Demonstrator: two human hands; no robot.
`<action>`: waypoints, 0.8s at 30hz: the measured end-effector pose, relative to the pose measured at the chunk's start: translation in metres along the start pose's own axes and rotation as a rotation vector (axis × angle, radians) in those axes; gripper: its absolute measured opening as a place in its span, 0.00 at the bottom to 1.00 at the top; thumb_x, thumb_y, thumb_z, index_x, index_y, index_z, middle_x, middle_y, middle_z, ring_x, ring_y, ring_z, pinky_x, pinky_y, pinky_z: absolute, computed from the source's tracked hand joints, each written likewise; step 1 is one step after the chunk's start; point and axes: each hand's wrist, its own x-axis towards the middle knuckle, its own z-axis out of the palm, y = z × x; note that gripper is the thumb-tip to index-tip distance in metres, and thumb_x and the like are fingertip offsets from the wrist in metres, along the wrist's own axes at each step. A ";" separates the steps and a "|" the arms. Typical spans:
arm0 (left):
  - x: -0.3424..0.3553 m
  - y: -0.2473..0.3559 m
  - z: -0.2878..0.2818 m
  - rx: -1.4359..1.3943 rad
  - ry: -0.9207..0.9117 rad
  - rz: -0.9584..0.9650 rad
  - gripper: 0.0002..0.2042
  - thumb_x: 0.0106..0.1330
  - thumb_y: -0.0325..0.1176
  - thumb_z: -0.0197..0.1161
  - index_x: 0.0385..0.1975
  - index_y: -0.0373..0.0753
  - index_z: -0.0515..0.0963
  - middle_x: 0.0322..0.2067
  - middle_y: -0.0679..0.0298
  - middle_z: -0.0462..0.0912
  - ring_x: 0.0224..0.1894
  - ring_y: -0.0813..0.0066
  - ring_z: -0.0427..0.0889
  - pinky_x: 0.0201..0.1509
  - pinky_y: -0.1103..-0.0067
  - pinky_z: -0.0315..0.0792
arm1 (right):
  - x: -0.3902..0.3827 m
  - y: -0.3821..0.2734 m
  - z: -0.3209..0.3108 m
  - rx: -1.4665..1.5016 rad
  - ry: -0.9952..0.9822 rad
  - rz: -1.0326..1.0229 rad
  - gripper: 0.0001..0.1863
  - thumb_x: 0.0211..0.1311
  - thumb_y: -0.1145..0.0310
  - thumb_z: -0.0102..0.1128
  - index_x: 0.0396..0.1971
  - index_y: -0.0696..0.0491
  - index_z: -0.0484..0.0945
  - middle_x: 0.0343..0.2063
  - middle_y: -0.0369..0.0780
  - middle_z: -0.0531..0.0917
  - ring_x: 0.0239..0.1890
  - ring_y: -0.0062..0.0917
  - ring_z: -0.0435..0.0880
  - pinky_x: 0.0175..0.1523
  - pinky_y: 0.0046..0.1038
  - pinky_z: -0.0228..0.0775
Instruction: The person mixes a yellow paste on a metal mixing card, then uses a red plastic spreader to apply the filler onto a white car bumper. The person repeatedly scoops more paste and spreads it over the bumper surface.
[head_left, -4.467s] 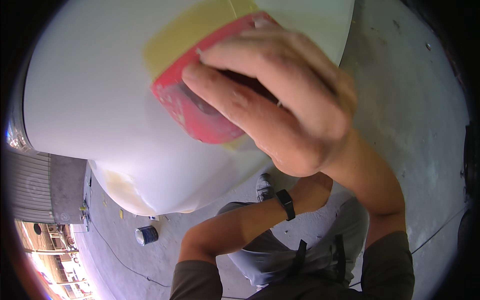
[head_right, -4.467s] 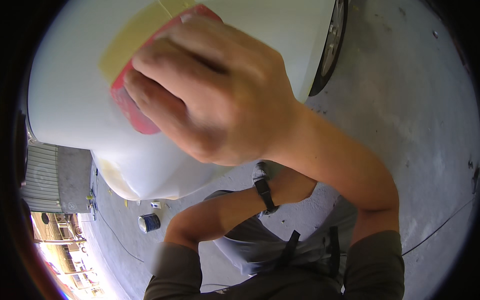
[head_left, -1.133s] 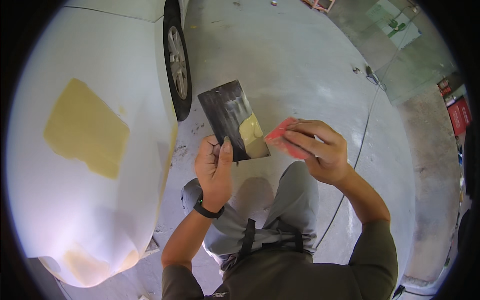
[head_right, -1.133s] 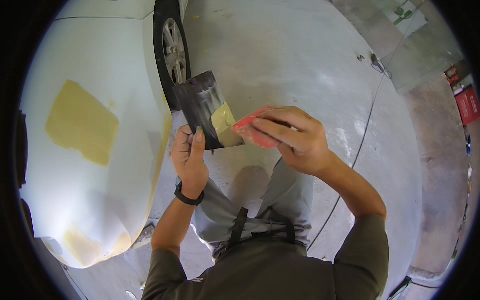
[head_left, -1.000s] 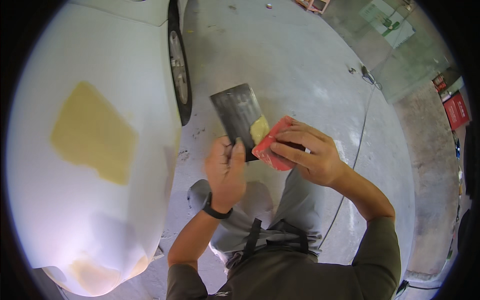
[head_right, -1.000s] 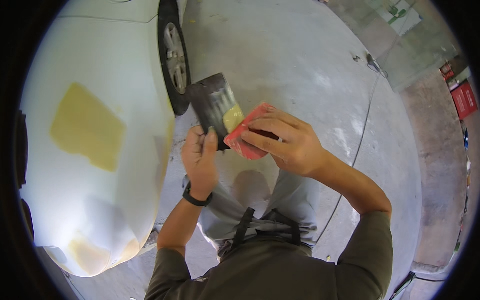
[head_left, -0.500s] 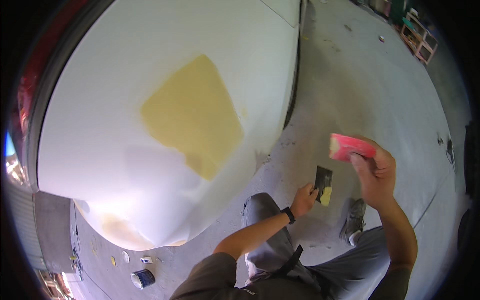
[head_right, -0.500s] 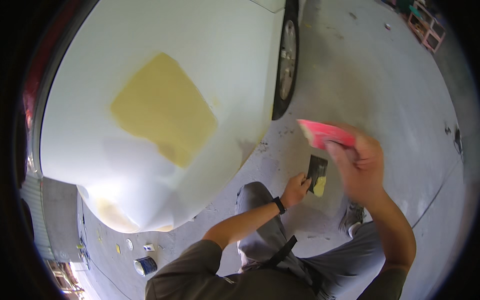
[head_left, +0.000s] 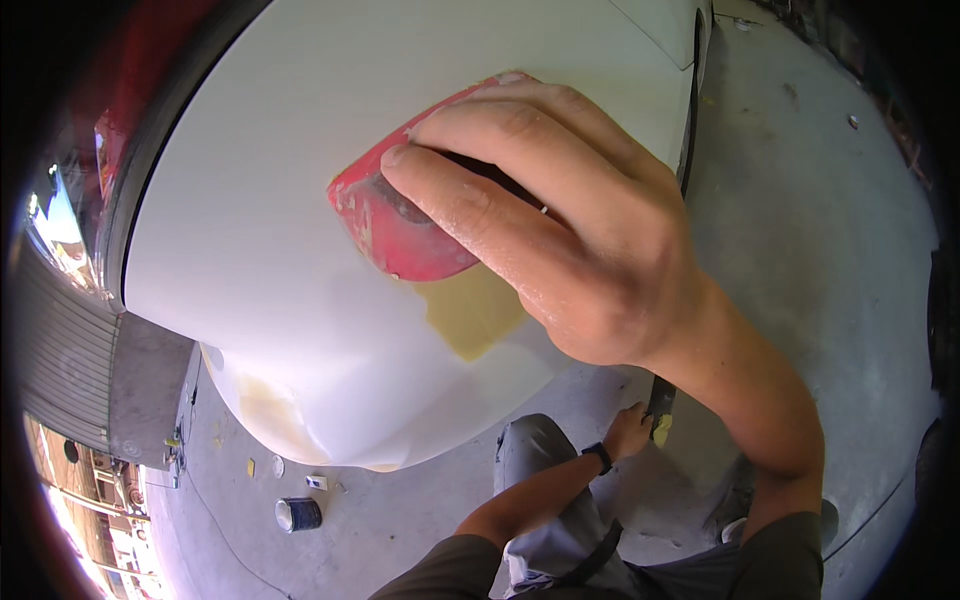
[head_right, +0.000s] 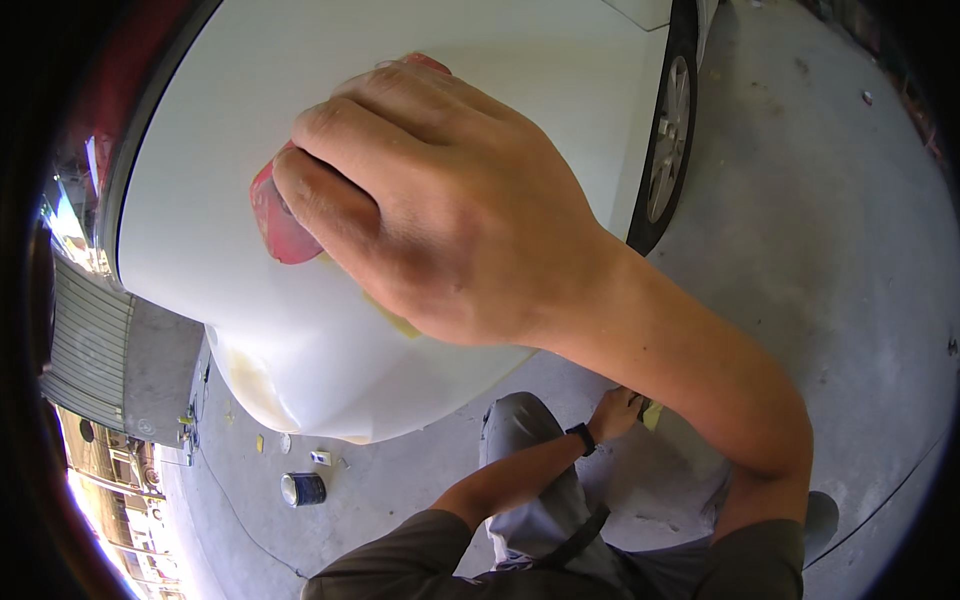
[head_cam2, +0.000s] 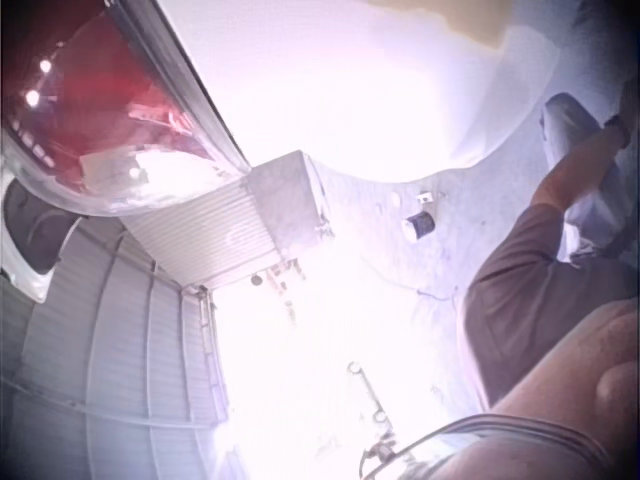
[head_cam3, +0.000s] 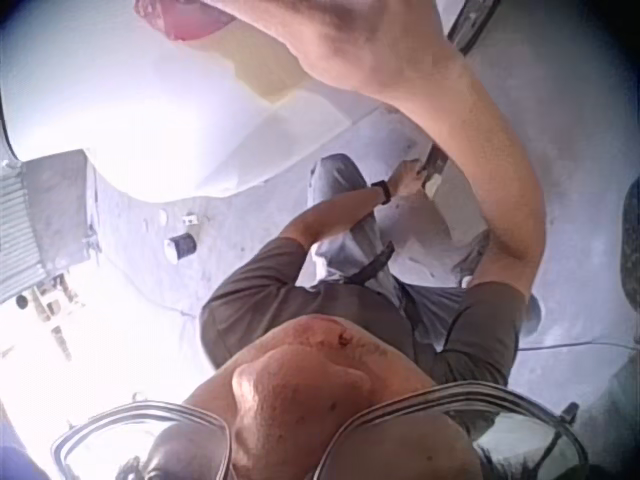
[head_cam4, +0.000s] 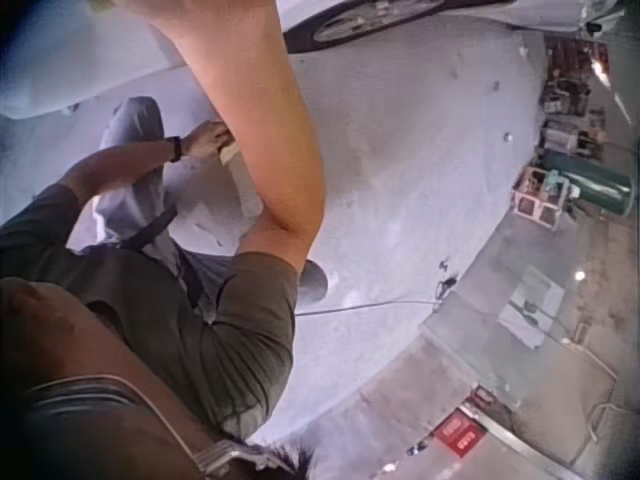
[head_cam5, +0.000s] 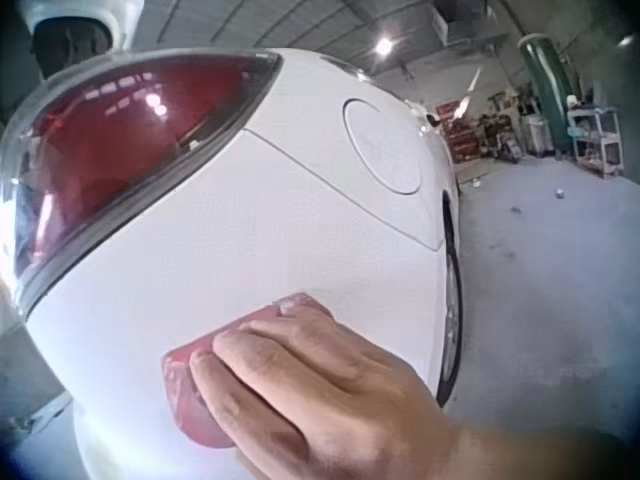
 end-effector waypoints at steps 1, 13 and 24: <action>0.000 -0.001 0.001 0.023 0.029 0.037 0.10 0.73 0.32 0.60 0.38 0.28 0.74 0.30 0.33 0.82 0.39 0.29 0.82 0.42 0.47 0.74 | -0.003 -0.003 -0.004 -0.011 -0.014 0.008 0.14 0.46 0.70 0.66 0.34 0.60 0.84 0.35 0.41 0.82 0.36 0.34 0.84 0.43 0.33 0.81; 0.000 -0.037 0.019 0.116 0.054 0.360 0.12 0.72 0.31 0.59 0.46 0.28 0.74 0.39 0.33 0.83 0.43 0.29 0.81 0.49 0.46 0.74 | -0.067 -0.059 -0.032 -0.002 -0.317 0.224 0.19 0.45 0.70 0.71 0.41 0.56 0.91 0.42 0.41 0.88 0.44 0.33 0.88 0.56 0.42 0.87; 0.004 -0.017 0.008 0.088 -0.034 0.316 0.12 0.72 0.32 0.59 0.47 0.28 0.74 0.38 0.35 0.83 0.43 0.30 0.82 0.50 0.46 0.74 | -0.084 -0.077 -0.080 0.183 -0.582 0.443 0.19 0.48 0.72 0.70 0.43 0.57 0.89 0.43 0.43 0.87 0.43 0.35 0.90 0.51 0.39 0.87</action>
